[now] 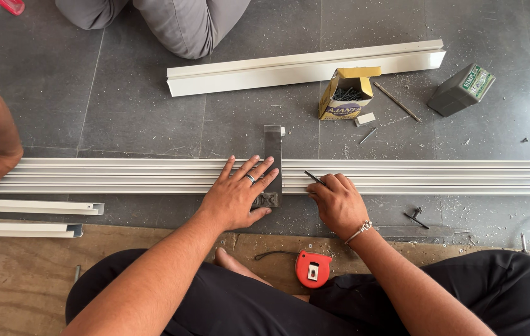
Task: The person assembles white metal frame sections on the floor. They use a square and pencil to mark measurements, then hammer a metal bracket onto the frame. Another person assists by holding the frame steady.
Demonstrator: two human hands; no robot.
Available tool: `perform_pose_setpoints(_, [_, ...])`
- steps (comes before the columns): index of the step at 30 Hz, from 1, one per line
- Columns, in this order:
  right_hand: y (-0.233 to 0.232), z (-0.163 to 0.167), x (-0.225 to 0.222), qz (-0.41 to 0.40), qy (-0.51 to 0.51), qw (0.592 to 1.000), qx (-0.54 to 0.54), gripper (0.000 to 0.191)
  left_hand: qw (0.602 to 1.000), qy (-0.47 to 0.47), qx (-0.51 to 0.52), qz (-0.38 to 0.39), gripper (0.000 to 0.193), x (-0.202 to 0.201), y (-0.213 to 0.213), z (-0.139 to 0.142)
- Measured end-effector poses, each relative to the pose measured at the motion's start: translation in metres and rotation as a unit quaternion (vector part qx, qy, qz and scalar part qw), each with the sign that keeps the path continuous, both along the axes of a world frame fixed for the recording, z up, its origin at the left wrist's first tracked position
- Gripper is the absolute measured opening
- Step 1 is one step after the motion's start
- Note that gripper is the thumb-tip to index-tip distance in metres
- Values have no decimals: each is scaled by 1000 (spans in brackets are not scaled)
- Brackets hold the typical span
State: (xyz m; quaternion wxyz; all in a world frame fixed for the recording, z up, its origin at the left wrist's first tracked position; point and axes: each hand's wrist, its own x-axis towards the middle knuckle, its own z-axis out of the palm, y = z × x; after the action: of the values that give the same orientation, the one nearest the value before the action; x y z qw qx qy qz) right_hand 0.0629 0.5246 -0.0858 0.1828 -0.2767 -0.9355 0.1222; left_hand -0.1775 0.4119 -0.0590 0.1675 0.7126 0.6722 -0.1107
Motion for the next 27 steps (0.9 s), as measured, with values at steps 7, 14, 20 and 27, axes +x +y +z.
perform_pose_setpoints(7, [0, 2, 0, -3, -6, 1000, -11, 14, 1000, 1, 1, -5, 86, 3, 2, -1])
perform_pose_setpoints(14, [1, 4, -1, -2, -5, 1000, -17, 13, 1000, -8, 5, 2, 87, 0, 1, -2])
perform_pose_setpoints(20, [2, 5, 1, -1, -4, 1000, -26, 13, 1000, -17, 8, 7, 86, 1, 1, -1])
perform_pose_setpoints(27, [1, 0, 1, -11, 4, 1000, -18, 12, 1000, -12, 17, -2, 86, 2, 2, 0])
